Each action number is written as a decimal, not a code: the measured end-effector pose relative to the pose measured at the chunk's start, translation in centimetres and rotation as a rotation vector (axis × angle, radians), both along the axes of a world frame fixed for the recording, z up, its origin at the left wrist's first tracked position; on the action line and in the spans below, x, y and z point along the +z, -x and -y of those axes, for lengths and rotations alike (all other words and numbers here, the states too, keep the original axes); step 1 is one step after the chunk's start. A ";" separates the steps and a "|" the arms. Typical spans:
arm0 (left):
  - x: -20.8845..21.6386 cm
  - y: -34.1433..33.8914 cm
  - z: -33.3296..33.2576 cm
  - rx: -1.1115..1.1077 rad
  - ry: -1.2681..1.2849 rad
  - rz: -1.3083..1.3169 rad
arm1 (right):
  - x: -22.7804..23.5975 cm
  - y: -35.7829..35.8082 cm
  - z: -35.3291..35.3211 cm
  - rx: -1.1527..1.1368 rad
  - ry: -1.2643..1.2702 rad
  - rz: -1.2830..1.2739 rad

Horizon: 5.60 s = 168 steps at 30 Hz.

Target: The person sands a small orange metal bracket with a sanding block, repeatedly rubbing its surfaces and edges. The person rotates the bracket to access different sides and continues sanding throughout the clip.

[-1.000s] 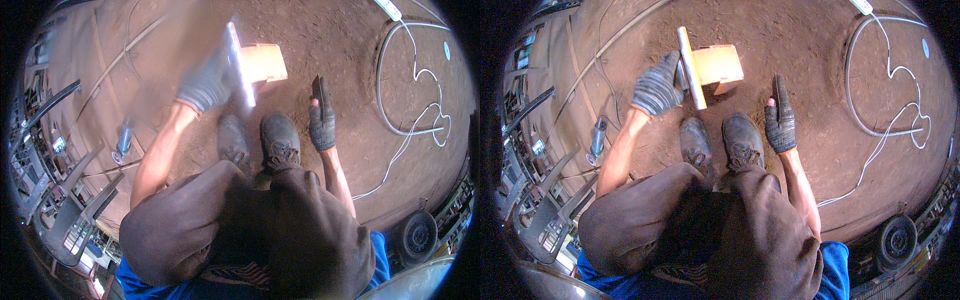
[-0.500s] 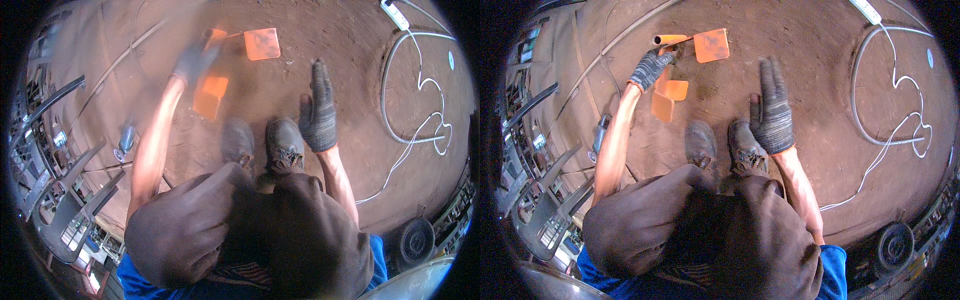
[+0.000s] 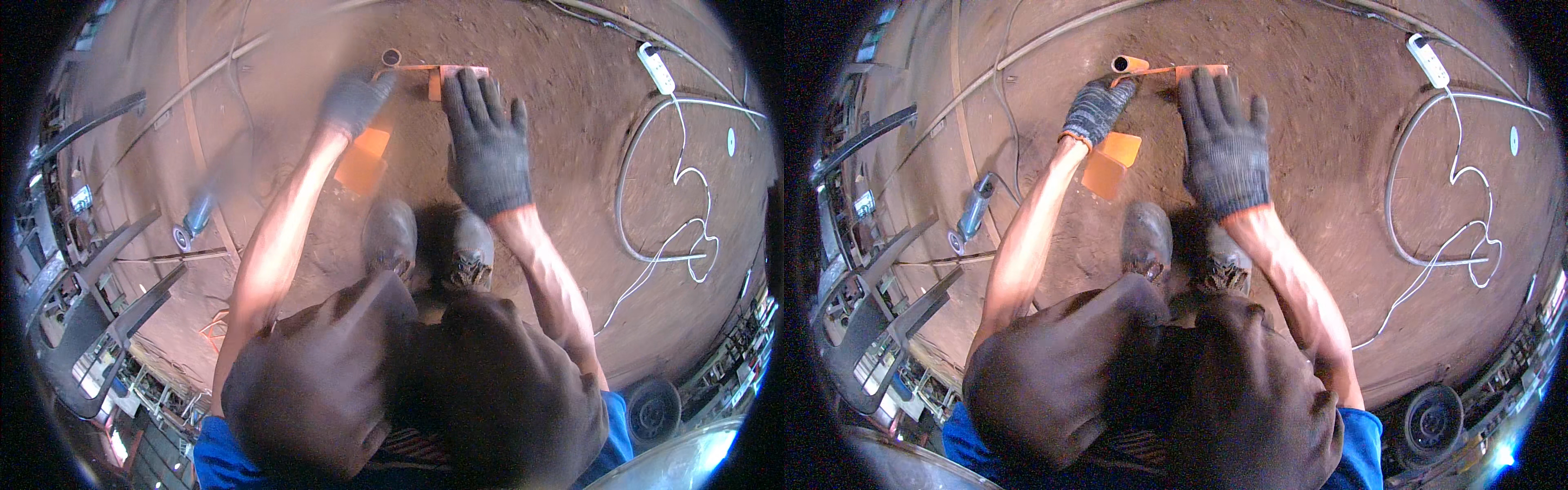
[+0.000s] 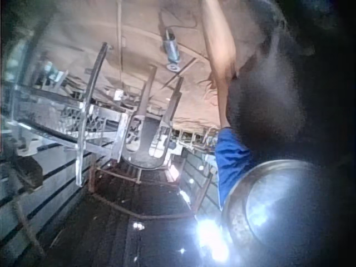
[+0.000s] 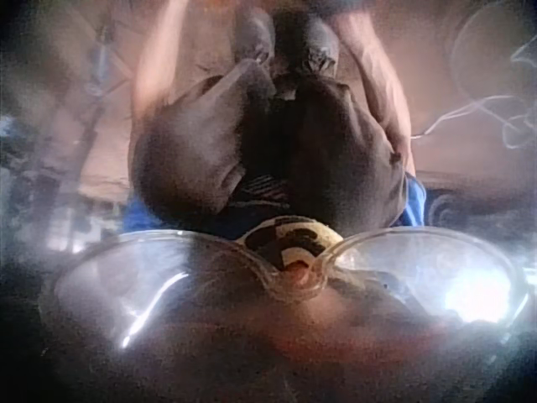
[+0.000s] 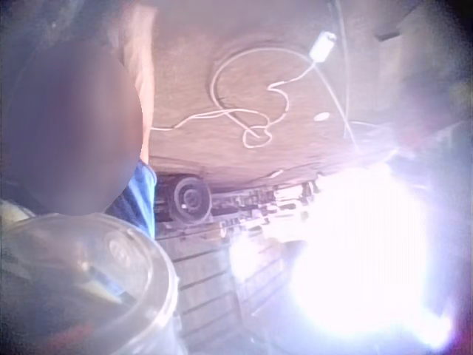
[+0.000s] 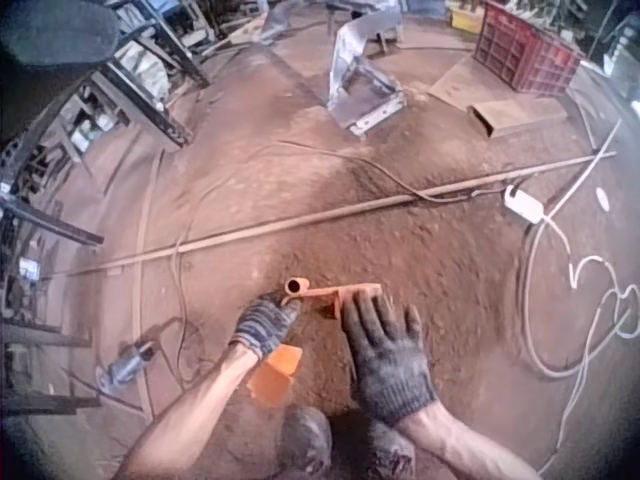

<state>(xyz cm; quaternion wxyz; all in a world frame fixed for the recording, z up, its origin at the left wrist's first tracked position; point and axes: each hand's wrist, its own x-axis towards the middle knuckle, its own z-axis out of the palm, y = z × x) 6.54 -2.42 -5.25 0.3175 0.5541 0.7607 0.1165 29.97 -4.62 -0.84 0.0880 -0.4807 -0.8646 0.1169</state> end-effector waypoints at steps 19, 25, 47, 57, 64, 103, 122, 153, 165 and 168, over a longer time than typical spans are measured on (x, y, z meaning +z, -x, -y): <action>-4.5 0.0 -1.4 -0.139 0.038 0.044 | 0.8 -1.7 0.2 0.093 0.090 0.108; -2.3 2.0 0.7 -0.011 -0.017 -0.029 | 1.2 -0.9 0.7 0.164 0.140 0.044; -3.8 1.9 -0.3 -0.224 -0.015 -0.034 | 0.0 -1.8 -0.4 0.030 0.100 0.117; -1.7 2.1 -1.2 -0.134 0.064 0.009 | -0.1 -1.4 -1.4 -0.041 0.064 0.137; 0.0 0.3 -0.8 -0.052 0.108 0.005 | -1.2 -2.1 -1.0 -0.034 0.032 0.085; 0.7 5.6 4.6 -0.175 0.205 0.271 | 2.7 -2.1 3.4 0.123 0.311 0.070; -0.7 0.6 -5.9 -0.189 0.168 0.007 | 1.4 -2.1 3.2 0.083 0.274 0.039; 7.8 -0.1 -0.9 -0.500 -0.576 -0.401 | 1.1 -2.3 3.0 0.123 0.245 -0.120; 3.5 3.6 -3.0 -0.690 -0.649 -0.231 | 0.2 -2.9 3.0 0.119 0.240 -0.088; 5.6 3.2 -2.7 -0.733 -0.720 -0.238 | 0.0 -3.1 3.0 0.126 0.229 -0.085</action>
